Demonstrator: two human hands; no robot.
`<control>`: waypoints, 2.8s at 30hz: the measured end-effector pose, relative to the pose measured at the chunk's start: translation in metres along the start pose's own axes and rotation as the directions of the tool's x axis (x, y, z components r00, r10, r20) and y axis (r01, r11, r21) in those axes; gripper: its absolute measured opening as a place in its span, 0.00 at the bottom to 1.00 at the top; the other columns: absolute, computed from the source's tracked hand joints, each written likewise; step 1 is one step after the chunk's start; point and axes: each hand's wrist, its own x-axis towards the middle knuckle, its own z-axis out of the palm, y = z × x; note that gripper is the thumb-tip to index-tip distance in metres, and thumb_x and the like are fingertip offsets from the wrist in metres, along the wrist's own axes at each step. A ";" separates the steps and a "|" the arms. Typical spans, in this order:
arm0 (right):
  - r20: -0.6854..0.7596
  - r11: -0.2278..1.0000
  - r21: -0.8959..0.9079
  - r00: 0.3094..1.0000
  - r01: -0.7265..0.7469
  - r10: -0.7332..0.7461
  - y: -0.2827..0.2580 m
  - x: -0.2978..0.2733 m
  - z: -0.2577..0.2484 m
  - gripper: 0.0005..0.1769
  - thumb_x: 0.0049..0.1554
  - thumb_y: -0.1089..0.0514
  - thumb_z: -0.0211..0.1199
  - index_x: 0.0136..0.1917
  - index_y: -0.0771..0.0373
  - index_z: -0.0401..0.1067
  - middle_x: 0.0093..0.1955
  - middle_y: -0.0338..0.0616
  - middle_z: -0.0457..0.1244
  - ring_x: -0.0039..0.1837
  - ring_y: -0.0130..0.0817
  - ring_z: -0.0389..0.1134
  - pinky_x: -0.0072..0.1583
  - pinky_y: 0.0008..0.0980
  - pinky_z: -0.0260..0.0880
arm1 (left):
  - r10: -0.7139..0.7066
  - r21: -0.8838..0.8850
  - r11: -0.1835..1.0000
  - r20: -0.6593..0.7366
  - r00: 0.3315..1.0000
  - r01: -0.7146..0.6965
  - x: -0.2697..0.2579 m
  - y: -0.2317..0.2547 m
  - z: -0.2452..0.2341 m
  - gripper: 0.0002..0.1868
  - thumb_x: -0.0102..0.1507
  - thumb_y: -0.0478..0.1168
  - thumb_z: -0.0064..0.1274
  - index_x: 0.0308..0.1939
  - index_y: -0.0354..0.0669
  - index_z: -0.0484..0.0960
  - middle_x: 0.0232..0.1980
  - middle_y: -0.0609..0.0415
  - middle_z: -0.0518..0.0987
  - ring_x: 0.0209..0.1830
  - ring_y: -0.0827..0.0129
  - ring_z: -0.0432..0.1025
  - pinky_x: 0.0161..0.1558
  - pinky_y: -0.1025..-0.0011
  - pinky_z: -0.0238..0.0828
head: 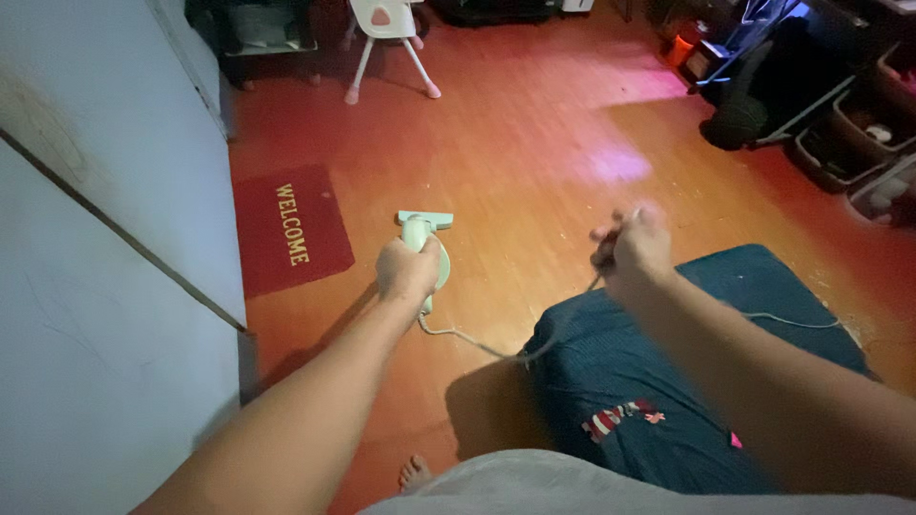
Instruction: The person uses a handheld vacuum cleaner to clean a reddish-brown floor in a room. They move the vacuum back and forth across the floor, navigating around a bicycle wheel, a bed with toys, and a welcome mat.
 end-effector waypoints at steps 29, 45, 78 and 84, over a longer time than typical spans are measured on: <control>0.568 0.832 -0.480 0.625 -0.277 0.536 0.030 0.009 0.129 0.24 0.48 0.43 0.56 0.47 0.66 0.66 0.41 0.48 0.62 0.44 0.39 0.64 0.48 0.42 0.65 | -0.068 -0.214 0.967 0.299 0.952 0.137 -0.011 0.053 0.037 0.21 0.51 0.38 0.43 0.47 0.32 0.68 0.44 0.42 0.74 0.43 0.58 0.71 0.39 0.64 0.68; 0.417 0.756 -0.634 0.749 -0.166 0.514 0.031 0.000 0.107 0.20 0.51 0.49 0.48 0.48 0.67 0.66 0.41 0.52 0.61 0.39 0.36 0.63 0.38 0.39 0.63 | 0.078 0.344 0.842 0.684 0.725 -0.415 0.012 0.052 0.019 0.32 0.53 0.52 0.43 0.55 0.32 0.64 0.62 0.34 0.51 0.54 0.49 0.61 0.53 0.64 0.59; 0.632 0.692 -0.665 0.707 0.282 0.319 0.026 -0.036 0.087 0.14 0.46 0.55 0.56 0.31 0.70 0.67 0.17 0.43 0.54 0.19 0.28 0.53 0.23 0.30 0.50 | -0.025 -0.543 0.774 0.486 0.873 0.324 -0.025 -0.008 -0.016 0.15 0.58 0.44 0.45 0.44 0.40 0.72 0.38 0.55 0.75 0.36 0.72 0.71 0.40 0.72 0.70; 0.695 0.554 -0.689 0.644 0.467 0.320 0.039 -0.037 0.117 0.18 0.46 0.51 0.56 0.29 0.70 0.66 0.17 0.44 0.56 0.20 0.30 0.56 0.24 0.31 0.54 | -0.099 -0.508 0.790 0.448 0.889 0.344 -0.035 -0.021 -0.026 0.15 0.57 0.46 0.45 0.43 0.42 0.73 0.40 0.57 0.75 0.37 0.74 0.71 0.37 0.75 0.67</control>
